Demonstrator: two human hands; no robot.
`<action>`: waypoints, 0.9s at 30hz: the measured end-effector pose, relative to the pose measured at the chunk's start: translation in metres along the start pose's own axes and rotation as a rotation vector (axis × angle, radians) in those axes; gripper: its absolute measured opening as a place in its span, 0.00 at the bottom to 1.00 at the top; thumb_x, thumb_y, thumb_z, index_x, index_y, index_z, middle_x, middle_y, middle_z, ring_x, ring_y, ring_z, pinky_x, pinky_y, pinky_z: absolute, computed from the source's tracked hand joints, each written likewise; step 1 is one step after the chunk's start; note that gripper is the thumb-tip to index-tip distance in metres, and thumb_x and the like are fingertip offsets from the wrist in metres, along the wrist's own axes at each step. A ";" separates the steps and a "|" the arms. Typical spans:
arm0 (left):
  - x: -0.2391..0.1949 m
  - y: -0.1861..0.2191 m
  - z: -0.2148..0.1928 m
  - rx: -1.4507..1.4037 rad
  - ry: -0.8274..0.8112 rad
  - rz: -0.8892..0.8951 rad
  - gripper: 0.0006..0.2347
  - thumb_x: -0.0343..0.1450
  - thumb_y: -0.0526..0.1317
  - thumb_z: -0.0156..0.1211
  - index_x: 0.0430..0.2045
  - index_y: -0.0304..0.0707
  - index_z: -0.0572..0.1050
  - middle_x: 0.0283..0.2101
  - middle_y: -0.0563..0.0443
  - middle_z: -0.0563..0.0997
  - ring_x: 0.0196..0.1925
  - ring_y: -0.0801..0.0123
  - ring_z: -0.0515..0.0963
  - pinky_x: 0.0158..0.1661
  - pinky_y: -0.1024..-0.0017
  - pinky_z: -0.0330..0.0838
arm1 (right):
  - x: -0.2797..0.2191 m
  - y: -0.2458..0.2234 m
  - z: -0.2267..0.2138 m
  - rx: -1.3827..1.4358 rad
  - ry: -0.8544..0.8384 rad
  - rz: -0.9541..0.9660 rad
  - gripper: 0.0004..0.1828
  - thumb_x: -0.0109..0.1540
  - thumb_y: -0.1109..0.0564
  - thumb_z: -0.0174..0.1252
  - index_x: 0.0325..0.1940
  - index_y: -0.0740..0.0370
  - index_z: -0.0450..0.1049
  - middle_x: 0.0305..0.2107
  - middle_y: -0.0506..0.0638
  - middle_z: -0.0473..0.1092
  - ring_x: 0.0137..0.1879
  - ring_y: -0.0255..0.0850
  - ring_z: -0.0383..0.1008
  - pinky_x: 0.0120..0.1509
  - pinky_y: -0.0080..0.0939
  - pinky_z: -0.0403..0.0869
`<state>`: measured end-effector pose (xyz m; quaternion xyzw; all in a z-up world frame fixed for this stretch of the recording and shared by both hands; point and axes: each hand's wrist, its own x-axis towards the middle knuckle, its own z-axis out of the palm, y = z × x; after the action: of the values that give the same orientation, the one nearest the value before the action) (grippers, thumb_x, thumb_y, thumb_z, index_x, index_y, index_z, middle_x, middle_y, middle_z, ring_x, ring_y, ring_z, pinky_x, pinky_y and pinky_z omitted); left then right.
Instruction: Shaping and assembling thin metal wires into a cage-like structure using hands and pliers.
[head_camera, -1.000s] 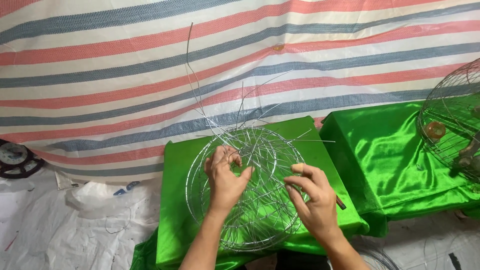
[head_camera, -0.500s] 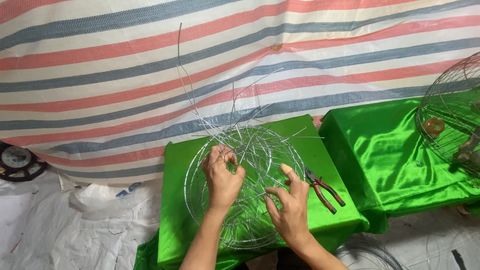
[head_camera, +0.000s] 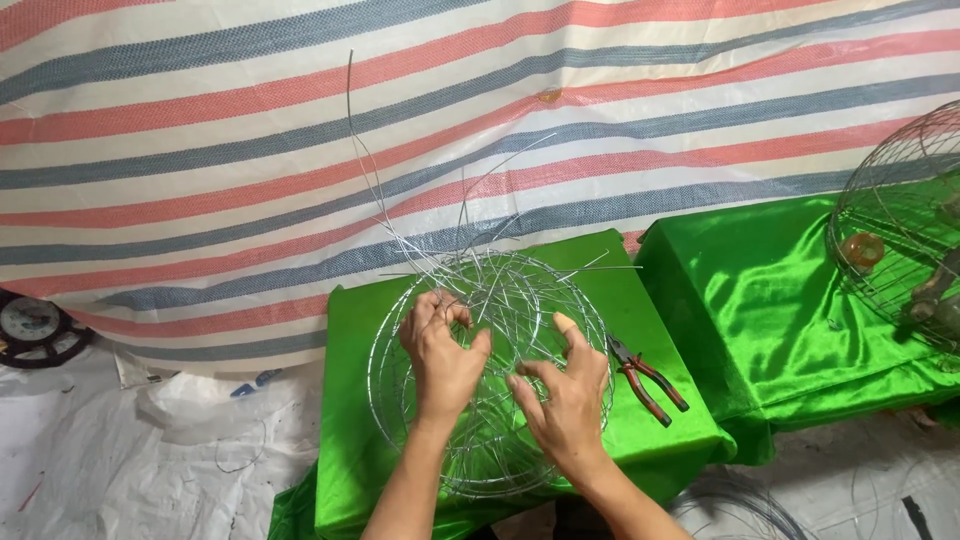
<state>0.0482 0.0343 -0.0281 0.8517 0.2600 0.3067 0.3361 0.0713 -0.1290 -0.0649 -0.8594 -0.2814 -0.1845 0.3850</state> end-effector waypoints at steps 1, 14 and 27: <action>-0.001 0.002 -0.001 0.001 0.000 0.000 0.11 0.59 0.40 0.75 0.23 0.45 0.74 0.52 0.51 0.75 0.61 0.57 0.70 0.63 0.56 0.54 | 0.001 0.001 0.001 0.001 0.000 0.000 0.11 0.55 0.44 0.68 0.34 0.49 0.83 0.67 0.61 0.59 0.63 0.56 0.60 0.61 0.61 0.61; 0.002 -0.001 0.003 -0.014 0.069 0.045 0.11 0.61 0.40 0.71 0.30 0.44 0.75 0.48 0.52 0.77 0.57 0.59 0.72 0.60 0.60 0.60 | -0.008 0.021 -0.006 0.042 0.059 -0.154 0.09 0.62 0.48 0.60 0.34 0.53 0.81 0.64 0.59 0.60 0.67 0.53 0.57 0.64 0.57 0.56; -0.006 0.001 -0.027 -0.454 -0.102 0.115 0.25 0.68 0.37 0.59 0.60 0.37 0.59 0.55 0.42 0.75 0.56 0.58 0.77 0.60 0.60 0.71 | 0.035 -0.035 -0.022 -0.512 0.120 -0.253 0.10 0.58 0.41 0.66 0.31 0.42 0.74 0.72 0.49 0.56 0.66 0.48 0.56 0.56 0.50 0.50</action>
<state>0.0257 0.0409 -0.0136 0.7821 0.1180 0.3326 0.5137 0.0741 -0.1148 -0.0123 -0.8742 -0.3072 -0.3466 0.1455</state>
